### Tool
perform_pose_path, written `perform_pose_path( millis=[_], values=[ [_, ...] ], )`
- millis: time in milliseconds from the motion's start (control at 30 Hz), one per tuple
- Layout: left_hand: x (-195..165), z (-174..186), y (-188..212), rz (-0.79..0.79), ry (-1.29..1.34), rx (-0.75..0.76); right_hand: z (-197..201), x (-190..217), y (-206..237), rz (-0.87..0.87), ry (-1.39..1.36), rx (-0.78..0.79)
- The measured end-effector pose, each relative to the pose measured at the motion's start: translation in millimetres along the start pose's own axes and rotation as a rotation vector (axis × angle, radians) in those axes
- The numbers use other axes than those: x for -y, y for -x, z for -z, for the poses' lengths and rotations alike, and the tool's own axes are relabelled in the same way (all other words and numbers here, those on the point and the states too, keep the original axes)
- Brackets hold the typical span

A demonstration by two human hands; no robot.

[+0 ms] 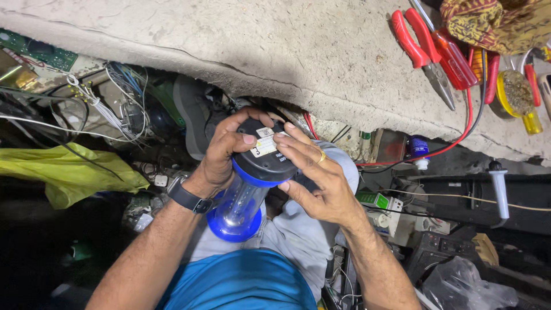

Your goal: The person assembles a portable LED light by inserting a battery into a blue plastic housing, connecting wires, and securing the black base. They then use a screwdriver to tighten the base and test the light, which illuminates.

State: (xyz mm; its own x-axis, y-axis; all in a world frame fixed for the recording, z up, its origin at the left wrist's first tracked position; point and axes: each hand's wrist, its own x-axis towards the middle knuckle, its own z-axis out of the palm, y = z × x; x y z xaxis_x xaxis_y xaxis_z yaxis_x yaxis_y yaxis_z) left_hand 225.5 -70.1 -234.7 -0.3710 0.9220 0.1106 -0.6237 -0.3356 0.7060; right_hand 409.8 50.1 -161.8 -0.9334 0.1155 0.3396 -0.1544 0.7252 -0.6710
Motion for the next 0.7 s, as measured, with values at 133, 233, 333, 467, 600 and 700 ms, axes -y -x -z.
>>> perform_pose_path(
  millis=[133,233,333,467,600,700],
  values=[
    [-2.9,-3.3,0.5,-0.021,-0.04,0.003,1.4,-1.2,2.4,0.026,0.01,0.003],
    [-1.7,-4.9,0.9,-0.018,-0.008,0.017,-0.8,-3.3,3.2,0.034,0.057,-0.029],
    [-2.2,-5.1,0.5,-0.022,0.034,0.037,-2.1,-1.8,1.1,0.03,0.115,-0.022],
    [-8.9,-7.2,-0.2,-0.013,-0.049,0.072,8.6,8.3,-2.4,0.041,0.143,-0.002],
    [-12.5,-16.1,-1.2,-0.005,-0.115,0.08,41.9,17.8,-3.3,0.107,0.241,-0.034],
    [-13.6,-20.4,-2.9,0.004,-0.151,0.109,84.7,18.9,-7.6,0.138,0.443,-0.356]
  ],
)
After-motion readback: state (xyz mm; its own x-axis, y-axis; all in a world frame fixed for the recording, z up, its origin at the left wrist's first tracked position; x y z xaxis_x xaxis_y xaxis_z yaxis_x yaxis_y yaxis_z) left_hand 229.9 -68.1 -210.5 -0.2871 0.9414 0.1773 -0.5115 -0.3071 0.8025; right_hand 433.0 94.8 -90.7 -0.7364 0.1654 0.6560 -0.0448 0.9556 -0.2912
